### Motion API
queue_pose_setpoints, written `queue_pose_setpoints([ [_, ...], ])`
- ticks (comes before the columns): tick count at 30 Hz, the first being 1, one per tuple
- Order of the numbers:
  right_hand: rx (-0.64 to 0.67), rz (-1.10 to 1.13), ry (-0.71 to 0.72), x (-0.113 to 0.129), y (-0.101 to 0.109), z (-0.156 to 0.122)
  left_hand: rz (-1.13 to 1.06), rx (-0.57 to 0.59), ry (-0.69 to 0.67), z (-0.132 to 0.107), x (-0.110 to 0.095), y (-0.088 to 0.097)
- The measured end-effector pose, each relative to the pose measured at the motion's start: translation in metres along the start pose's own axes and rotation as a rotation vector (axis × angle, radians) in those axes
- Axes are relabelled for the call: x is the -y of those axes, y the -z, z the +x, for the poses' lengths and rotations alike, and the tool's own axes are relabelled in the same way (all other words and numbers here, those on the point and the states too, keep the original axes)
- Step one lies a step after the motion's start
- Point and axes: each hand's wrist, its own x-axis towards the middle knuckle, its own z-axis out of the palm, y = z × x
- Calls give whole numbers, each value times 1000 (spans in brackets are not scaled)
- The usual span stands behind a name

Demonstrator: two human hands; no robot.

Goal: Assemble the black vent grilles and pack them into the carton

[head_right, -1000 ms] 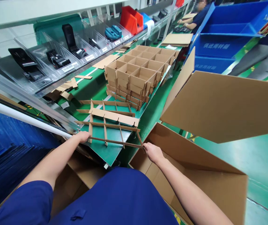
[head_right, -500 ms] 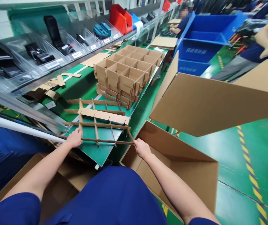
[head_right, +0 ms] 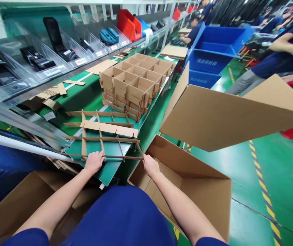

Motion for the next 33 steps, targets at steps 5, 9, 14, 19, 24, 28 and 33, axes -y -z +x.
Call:
queue_pose_setpoints([
  [5, 48, -30, 30, -3, 3, 1, -15, -17, -24, -2, 3, 2],
  [9, 99, 8, 72, -5, 20, 18, -39, -4, -44, -3, 2, 0],
  [14, -202, 33, 154, 19, 52, 83, -63, 19, -10, 1, -2, -10],
  [19, -289, -76, 304, 45, 56, 144, -107, 5, 15, -2, -4, -14],
  [24, -238, -144, 362, 53, 53, 178, -126, -149, 139, -10, 3, -7],
  [28, -161, -154, 380, 57, 54, 188, -93, -236, 445, -10, 25, -10],
  [33, -130, -173, 348, 63, 53, 190, -179, -41, 503, -8, 49, -23],
])
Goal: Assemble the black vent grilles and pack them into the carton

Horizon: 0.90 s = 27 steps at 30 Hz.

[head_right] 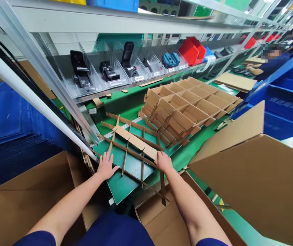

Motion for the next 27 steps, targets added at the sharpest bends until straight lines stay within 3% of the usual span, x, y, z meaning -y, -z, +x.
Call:
queue_pose_setpoints([
  [5, 18, 15, 21, 0, 8, -5, -43, 26, -24, -1, 4, -4],
  [10, -21, 130, 24, 0, 28, -29, -125, -31, -50, -5, 6, -1],
  [13, -34, 361, 7, 8, 37, -58, -268, -175, -29, -10, -1, 7],
  [15, 81, 668, 11, 20, 37, -84, -538, -245, 10, -16, -14, 15],
  [18, 387, 1196, 30, 46, 28, -126, -1119, -125, 183, -28, -44, 26],
  [20, 517, 1405, 35, 65, 19, -151, -1336, 14, 248, -38, -65, 33],
  [24, 557, 1491, 57, 96, 5, -184, -1744, 302, 286, -54, -93, 41],
  [27, 539, 1497, 52, 104, 0, -190, -1898, 276, 423, -57, -99, 41],
])
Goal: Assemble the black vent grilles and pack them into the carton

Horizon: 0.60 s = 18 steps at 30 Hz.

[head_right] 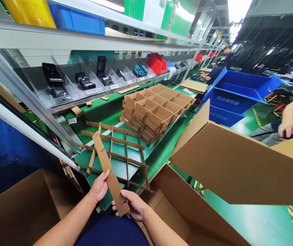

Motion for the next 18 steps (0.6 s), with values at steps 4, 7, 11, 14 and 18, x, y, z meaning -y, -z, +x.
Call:
queue_pose_setpoints([
  [4, -129, -219, 36, 6, 14, 9, 39, -123, -62, 5, -4, 12],
  [7, -410, -727, 179, 24, 39, 27, 93, -179, -100, 6, -14, 29],
  [11, -629, -1237, 311, 61, 81, 69, 164, -223, -130, 5, -29, 55],
  [14, -694, -1420, 311, 80, 110, 108, 221, -198, -101, 12, -32, 70],
  [18, -660, -1503, 246, 73, 138, 154, 251, -195, -70, 28, -29, 84],
])
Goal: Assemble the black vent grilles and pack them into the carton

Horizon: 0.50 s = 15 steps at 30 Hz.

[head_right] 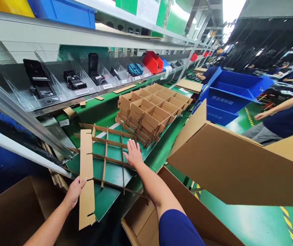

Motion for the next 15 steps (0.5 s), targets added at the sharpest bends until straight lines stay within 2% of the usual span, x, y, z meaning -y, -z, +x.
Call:
queue_pose_setpoints([
  [4, 195, 5, -77, -6, -29, 12, 84, -48, -56, 15, 5, 6],
  [7, 123, -17, -110, 2, -35, 20, 156, -53, -53, 20, 8, 10],
  [10, 24, -23, -48, 15, -39, 31, 176, -51, -60, 22, 9, 10],
  [12, 79, -3, -6, 23, -46, 34, 193, -47, -77, 23, 9, 9],
  [15, 195, 18, -25, 31, -54, 32, 234, -76, -107, 21, 7, 7],
])
